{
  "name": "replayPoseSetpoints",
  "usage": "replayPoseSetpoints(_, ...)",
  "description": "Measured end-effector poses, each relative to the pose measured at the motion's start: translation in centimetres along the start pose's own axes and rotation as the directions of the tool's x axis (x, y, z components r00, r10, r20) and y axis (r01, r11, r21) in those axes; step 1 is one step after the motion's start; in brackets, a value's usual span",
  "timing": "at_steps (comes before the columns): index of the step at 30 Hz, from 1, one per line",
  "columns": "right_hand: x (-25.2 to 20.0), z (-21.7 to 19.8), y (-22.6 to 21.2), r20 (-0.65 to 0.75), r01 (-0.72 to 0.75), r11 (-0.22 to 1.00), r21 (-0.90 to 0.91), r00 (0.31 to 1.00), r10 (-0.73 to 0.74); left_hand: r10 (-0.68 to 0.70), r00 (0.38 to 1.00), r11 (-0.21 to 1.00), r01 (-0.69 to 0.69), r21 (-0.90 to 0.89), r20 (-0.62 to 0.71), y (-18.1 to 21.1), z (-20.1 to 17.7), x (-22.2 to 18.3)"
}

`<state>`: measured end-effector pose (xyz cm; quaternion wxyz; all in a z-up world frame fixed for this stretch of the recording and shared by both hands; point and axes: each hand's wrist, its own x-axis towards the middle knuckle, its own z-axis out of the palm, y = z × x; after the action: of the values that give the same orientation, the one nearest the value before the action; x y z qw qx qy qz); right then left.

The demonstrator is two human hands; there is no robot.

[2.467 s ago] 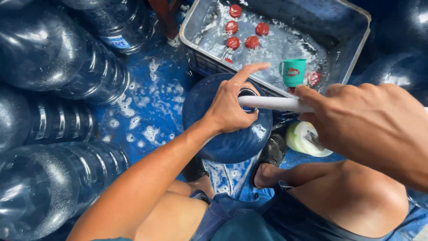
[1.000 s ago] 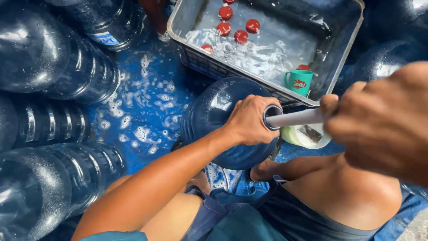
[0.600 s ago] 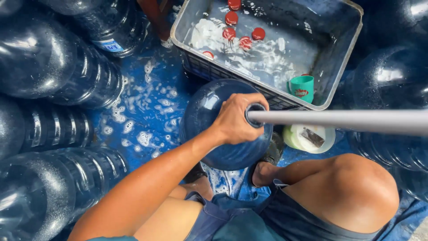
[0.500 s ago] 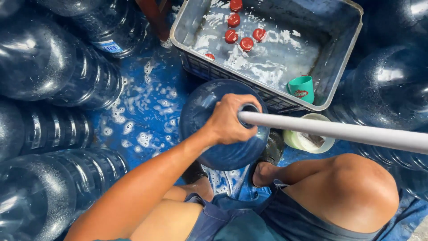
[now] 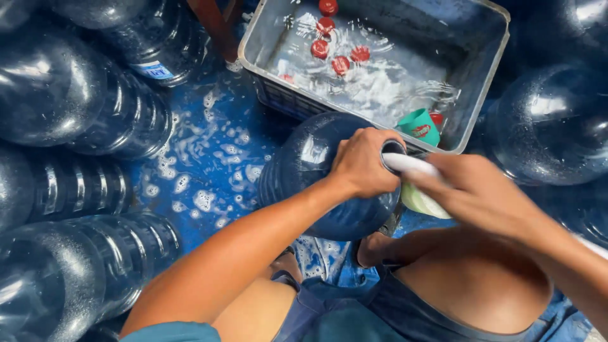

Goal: Scrubbing the bottom of a large plastic water jug with a sponge and rinsing it with a hose.

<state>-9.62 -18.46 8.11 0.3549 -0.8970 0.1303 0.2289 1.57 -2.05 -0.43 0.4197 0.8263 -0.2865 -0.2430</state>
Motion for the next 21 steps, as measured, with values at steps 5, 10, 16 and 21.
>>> replayPoseSetpoints(5,0.0,-1.8,-1.7,-0.145,-0.151,0.939,-0.309,0.983,0.110,0.125,0.984,0.990,-0.132,0.056,0.126,-1.2,-1.5,1.0)
replayPoseSetpoints(10,-1.6,0.1,3.4,-0.245,-0.053,0.874,-0.484,0.966,-0.077,0.122,0.899,0.978,-0.181,0.104,0.420,0.7,-2.3,0.4)
replayPoseSetpoints(16,-2.9,0.1,1.1,-0.275,-0.205,0.970,0.130,0.933,0.234,0.097,0.973,0.992,-0.112,0.062,0.211,0.8,-1.1,0.6)
replayPoseSetpoints(21,-3.7,0.7,3.2,-0.350,-0.141,0.990,0.022,0.926,0.139,0.063,0.963,0.997,-0.074,0.034,0.263,1.3,-1.9,1.2)
